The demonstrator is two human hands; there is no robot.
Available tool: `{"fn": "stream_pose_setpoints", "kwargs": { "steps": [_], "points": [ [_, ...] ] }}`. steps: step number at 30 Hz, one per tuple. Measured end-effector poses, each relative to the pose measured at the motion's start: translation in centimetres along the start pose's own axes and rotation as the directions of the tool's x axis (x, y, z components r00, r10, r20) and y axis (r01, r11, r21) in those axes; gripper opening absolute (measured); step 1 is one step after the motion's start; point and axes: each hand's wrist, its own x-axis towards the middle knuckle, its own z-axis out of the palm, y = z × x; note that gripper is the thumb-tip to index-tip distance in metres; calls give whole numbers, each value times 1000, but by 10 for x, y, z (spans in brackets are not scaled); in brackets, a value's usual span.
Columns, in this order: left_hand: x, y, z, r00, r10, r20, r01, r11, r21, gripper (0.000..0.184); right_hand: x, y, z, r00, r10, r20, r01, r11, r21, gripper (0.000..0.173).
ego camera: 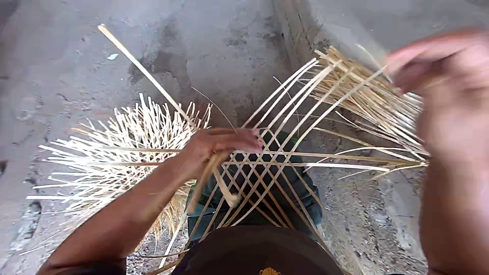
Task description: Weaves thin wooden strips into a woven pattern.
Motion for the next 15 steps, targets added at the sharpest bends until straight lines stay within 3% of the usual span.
{"fn": "stream_pose_setpoints", "kwargs": {
  "steps": [2, 4, 6, 8, 10, 12, 13, 15],
  "points": [
    [-6, 6, 6, 994, 91, 52, -91, 996, -2, 25, -11, -15, 62, 986, 1, 166, 10, 998, -64, 29],
    [-11, 8, 10, 980, 167, 107, -167, 986, -5, 27, -29, -12, 110, 950, 144, 278, -104, 983, -154, 26],
    [-15, 9, 10, 987, 146, 66, -148, 988, 32, 27, -44, 3, 141, 921, 215, 325, -169, 972, -164, 22],
    [-18, 6, 9, 992, -3, -129, 18, 993, 117, 29, -57, 18, 157, 919, 216, 330, -179, 974, -139, 21],
    [-17, -9, 8, 911, -131, -392, 196, 972, 132, 61, -64, 21, 165, 921, 254, 297, -227, 966, -122, 18],
    [-19, -30, 14, 800, -223, -557, 342, 932, 118, 94, -68, 20, 168, 919, 292, 267, -271, 956, -112, 16],
    [-23, -37, 24, 769, -264, -582, 451, 869, 202, 95, -69, 21, 168, 916, 298, 268, -280, 954, -104, 16],
    [-34, -48, 57, 752, -343, -563, 615, 673, 412, 75, -70, 25, 167, 909, 303, 286, -287, 953, -99, 16]
  ]
}}
